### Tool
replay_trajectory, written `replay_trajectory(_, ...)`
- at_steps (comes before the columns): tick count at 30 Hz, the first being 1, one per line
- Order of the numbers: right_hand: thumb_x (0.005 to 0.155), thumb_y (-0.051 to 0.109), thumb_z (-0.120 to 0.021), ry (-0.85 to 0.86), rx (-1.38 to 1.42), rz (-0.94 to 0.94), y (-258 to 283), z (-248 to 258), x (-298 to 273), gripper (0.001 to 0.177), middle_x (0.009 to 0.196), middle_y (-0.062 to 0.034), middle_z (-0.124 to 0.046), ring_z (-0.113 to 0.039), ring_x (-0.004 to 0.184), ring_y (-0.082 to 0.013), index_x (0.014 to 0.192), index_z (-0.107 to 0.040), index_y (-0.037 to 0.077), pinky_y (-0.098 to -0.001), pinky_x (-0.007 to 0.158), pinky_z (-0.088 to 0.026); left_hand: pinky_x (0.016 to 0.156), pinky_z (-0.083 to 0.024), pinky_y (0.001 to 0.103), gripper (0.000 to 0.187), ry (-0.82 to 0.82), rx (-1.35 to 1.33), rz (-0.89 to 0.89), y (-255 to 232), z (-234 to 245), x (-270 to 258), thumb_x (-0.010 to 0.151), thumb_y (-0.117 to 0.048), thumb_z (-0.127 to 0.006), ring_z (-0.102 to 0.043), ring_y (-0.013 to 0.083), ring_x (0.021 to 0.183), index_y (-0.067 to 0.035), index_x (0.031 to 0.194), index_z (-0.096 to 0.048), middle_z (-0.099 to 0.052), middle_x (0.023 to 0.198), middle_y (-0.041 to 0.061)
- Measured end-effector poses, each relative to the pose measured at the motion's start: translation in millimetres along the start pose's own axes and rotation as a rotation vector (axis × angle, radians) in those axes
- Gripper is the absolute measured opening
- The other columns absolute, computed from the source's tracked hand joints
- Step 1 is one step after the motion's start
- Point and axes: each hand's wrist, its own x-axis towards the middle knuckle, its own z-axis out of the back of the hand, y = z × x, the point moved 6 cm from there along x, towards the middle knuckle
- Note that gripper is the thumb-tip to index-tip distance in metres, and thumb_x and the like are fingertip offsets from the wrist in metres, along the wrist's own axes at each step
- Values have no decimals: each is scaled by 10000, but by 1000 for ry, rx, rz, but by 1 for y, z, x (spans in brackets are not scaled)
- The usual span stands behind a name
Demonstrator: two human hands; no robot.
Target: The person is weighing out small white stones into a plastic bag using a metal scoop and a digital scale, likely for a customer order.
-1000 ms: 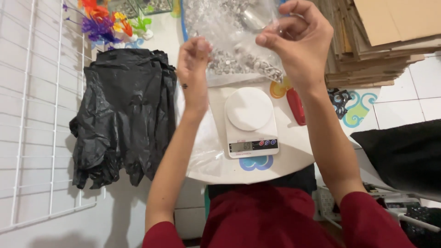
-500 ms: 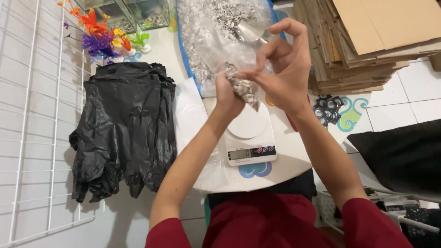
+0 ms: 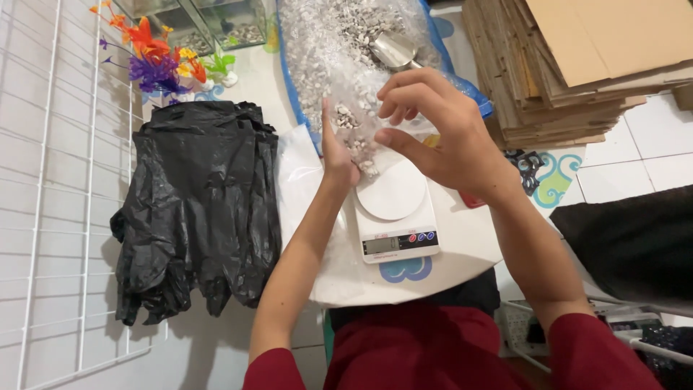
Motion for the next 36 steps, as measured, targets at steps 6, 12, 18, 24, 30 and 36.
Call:
replay_trajectory(6,1040,180,-713,-49,54,-294,-2,-8,17,217,1030,-75,-668,-692,814,-155,1098,-577,21,-270,744,-572,1063,-505,485,825,216,-219,-12,10,0,27,832,-644,-520,-624,360,1245,-73,1424,-579,-645,1362,203)
replay_trajectory(12,939,23,-736,-14,57,-413,-9,-15,41,191,845,-68,-718,-669,739,-145,1029,-571,52,-266,705,-566,1120,-468,461,845,423,-212,-107,-4,-15,-1,942,-602,-405,-561,373,1342,75,1431,-534,-589,1404,288)
replay_trajectory(18,946,-74,-870,-170,-106,-234,-28,5,49,253,850,-58,-723,-662,724,-125,954,-638,26,-243,678,-556,540,-619,562,344,302,-196,-126,11,26,79,1023,-411,-508,-710,330,689,-107,1149,-607,-683,799,102)
replay_trajectory(24,1082,256,-755,82,-67,-445,-55,12,52,213,902,-53,-755,-704,782,-126,1041,-704,54,-259,710,-589,470,-553,319,459,310,-240,-89,4,34,80,965,-551,-560,-683,191,567,-135,816,-684,-688,691,5)
replay_trajectory(30,955,346,-770,329,-454,-952,-200,-10,-5,395,1200,-211,-657,-625,1063,-385,1198,-651,58,-545,852,-499,443,-558,433,468,361,-294,-190,-2,41,101,1027,-487,-472,-670,291,531,-68,946,-665,-673,657,94)
replay_trajectory(36,1014,124,-587,406,-353,-1007,-253,-41,-36,175,1037,-229,-597,-600,808,-443,1156,-652,43,-579,632,-507,362,-430,395,795,198,-368,-257,-8,51,104,892,-79,-421,-518,240,461,-348,1618,-238,-576,704,94)
